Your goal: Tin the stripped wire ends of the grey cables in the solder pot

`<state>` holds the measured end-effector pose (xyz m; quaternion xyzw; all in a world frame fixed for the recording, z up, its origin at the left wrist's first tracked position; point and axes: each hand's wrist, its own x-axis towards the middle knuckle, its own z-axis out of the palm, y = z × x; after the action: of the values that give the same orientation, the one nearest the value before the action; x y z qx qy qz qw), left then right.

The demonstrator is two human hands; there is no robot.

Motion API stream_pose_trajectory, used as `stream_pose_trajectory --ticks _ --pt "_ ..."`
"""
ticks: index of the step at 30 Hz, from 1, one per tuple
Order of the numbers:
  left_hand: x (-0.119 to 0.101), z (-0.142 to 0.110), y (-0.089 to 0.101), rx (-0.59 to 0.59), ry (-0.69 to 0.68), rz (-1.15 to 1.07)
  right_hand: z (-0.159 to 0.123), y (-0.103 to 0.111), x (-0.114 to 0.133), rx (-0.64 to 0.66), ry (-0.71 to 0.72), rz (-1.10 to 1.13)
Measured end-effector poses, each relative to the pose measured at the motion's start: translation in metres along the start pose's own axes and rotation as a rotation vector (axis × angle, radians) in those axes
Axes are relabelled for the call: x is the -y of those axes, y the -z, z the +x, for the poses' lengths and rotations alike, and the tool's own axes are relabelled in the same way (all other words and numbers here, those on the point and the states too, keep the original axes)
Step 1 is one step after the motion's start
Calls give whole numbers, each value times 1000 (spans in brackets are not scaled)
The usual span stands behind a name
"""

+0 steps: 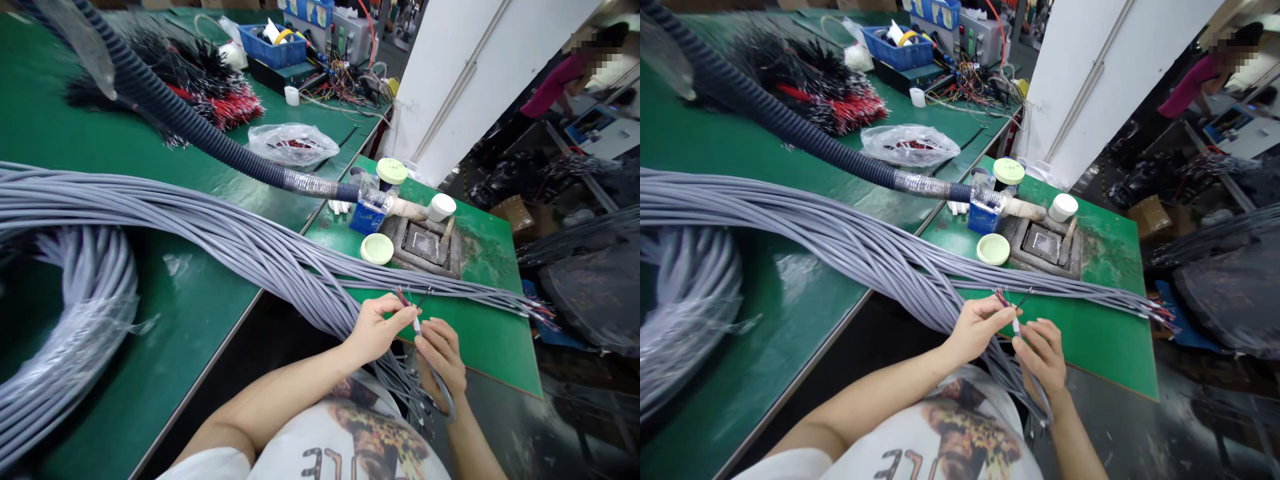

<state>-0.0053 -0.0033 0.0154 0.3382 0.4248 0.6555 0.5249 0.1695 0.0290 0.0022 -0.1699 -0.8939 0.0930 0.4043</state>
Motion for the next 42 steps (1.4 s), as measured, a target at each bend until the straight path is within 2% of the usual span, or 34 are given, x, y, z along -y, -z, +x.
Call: stream_pose_trajectory --ticks 5,7,12,14,19,22,24,25,27,30,32,34,36,39,42 --pt "4 2 -4 -21 -22 7 -7 -1 0 37 -28 4" --pt "6 4 -9 11 33 -67 -11 1 0 58 -28 18" --pt "14 4 -30 202 363 -367 -30 16 12 45 -68 -23" --pt "18 1 -41 300 451 -446 -43 24 20 35 -109 -49" --pt "28 -8 -71 536 509 -521 -86 45 46 37 -286 -253" --pt "41 -10 -81 627 512 -496 -106 54 58 22 -431 -372" --pt "52 -12 -84 668 495 -442 -109 54 64 -1 -511 -381" --pt "56 -12 -85 685 480 -399 -108 53 67 -18 -537 -367" --pt "63 -13 -85 636 383 -265 -104 50 69 -53 -557 -328" --pt "63 -11 -81 591 134 51 -107 52 71 -55 -569 -339" --pt "55 -3 -73 648 -65 299 -124 62 73 -2 -622 -433" --pt "45 9 -58 676 -259 556 -151 77 73 93 -737 -566" --pt "35 25 -39 606 -416 835 -177 94 71 224 -876 -618" --pt "26 46 -14 427 -498 1241 -192 106 66 305 -1066 -506" --pt "29 60 -6 359 -500 1472 -166 91 64 294 -1153 -209"
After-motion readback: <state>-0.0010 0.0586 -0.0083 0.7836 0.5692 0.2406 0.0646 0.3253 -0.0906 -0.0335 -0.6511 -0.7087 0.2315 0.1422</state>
